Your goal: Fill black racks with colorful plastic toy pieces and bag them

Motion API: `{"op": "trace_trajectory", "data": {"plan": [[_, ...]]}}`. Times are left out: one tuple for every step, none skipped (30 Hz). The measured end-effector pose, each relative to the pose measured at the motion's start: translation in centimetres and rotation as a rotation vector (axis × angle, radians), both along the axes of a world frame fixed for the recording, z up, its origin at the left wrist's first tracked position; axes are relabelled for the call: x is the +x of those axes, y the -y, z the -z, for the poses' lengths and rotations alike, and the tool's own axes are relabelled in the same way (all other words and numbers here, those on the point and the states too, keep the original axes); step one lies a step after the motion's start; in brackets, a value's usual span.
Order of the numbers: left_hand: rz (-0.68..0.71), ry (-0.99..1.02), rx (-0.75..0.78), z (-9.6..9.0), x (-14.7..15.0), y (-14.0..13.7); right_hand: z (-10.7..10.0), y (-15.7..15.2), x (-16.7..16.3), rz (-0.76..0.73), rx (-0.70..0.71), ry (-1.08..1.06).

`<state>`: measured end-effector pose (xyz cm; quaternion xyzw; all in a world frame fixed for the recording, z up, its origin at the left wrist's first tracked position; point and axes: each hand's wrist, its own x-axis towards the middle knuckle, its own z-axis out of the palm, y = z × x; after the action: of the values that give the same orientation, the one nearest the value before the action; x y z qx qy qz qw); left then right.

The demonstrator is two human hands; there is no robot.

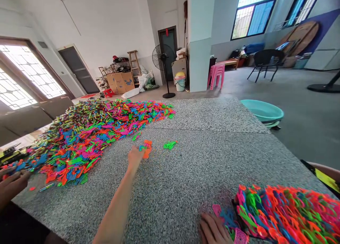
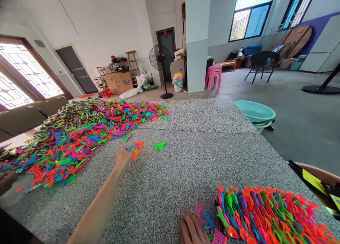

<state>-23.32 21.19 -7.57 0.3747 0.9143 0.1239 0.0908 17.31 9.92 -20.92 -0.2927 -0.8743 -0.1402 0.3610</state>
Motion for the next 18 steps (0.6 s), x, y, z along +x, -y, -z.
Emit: {"op": "trace_trajectory", "data": {"plan": [[-0.048,0.007,-0.024,0.0,-1.2,0.9,-0.3,-0.1,0.1,-0.01,0.007,0.019],[-0.08,0.02,-0.046,0.1,-2.2,1.5,-0.6,-0.1,0.1,-0.016,0.008,0.036],[-0.097,0.038,-0.063,0.3,-2.9,1.8,-1.0,-0.1,0.1,-0.018,0.004,0.048],[-0.104,0.055,-0.073,0.4,-3.4,1.8,-1.4,0.0,0.1,-0.017,-0.004,0.052],[-0.105,0.07,-0.076,0.6,-3.7,1.6,-1.7,0.0,0.1,-0.017,-0.014,0.045],[-0.101,0.081,-0.073,0.6,-3.8,1.5,-2.1,0.1,0.0,-0.016,-0.026,0.033],[-0.096,0.09,-0.065,0.6,-3.8,1.3,-2.4,0.2,-0.1,-0.015,-0.039,0.017],[-0.093,0.096,-0.056,0.5,-3.9,1.4,-2.6,0.3,-0.3,-0.012,-0.055,0.0],[-0.091,0.102,-0.048,0.3,-3.8,1.6,-2.9,0.4,-0.4,-0.008,-0.069,-0.015],[-0.086,0.109,-0.039,0.2,-3.8,2.1,-3.0,0.4,-0.5,-0.003,-0.079,-0.029],[-0.077,0.116,-0.029,0.1,-3.6,2.8,-3.1,0.5,-0.6,0.001,-0.086,-0.036],[-0.062,0.124,-0.018,0.1,-3.2,3.8,-3.2,0.5,-0.7,0.004,-0.092,-0.036],[-0.036,0.134,-0.005,0.4,-2.6,5.0,-3.2,0.6,-0.7,0.004,-0.098,-0.034],[0.0,0.146,0.01,0.8,-1.6,6.3,-3.3,0.7,-0.8,0.004,-0.107,-0.032],[0.045,0.158,0.027,1.4,-0.3,7.6,-3.4,0.8,-0.8,0.008,-0.121,-0.032],[0.095,0.168,0.047,2.1,1.3,9.0,-3.5,1.0,-0.9,0.017,-0.139,-0.036],[0.15,0.176,0.07,2.9,3.1,10.4,-3.7,1.2,-0.9,0.029,-0.161,-0.044],[0.202,0.178,0.095,3.7,5.1,11.6,-3.9,1.4,-1.0,0.043,-0.185,-0.051]]}}
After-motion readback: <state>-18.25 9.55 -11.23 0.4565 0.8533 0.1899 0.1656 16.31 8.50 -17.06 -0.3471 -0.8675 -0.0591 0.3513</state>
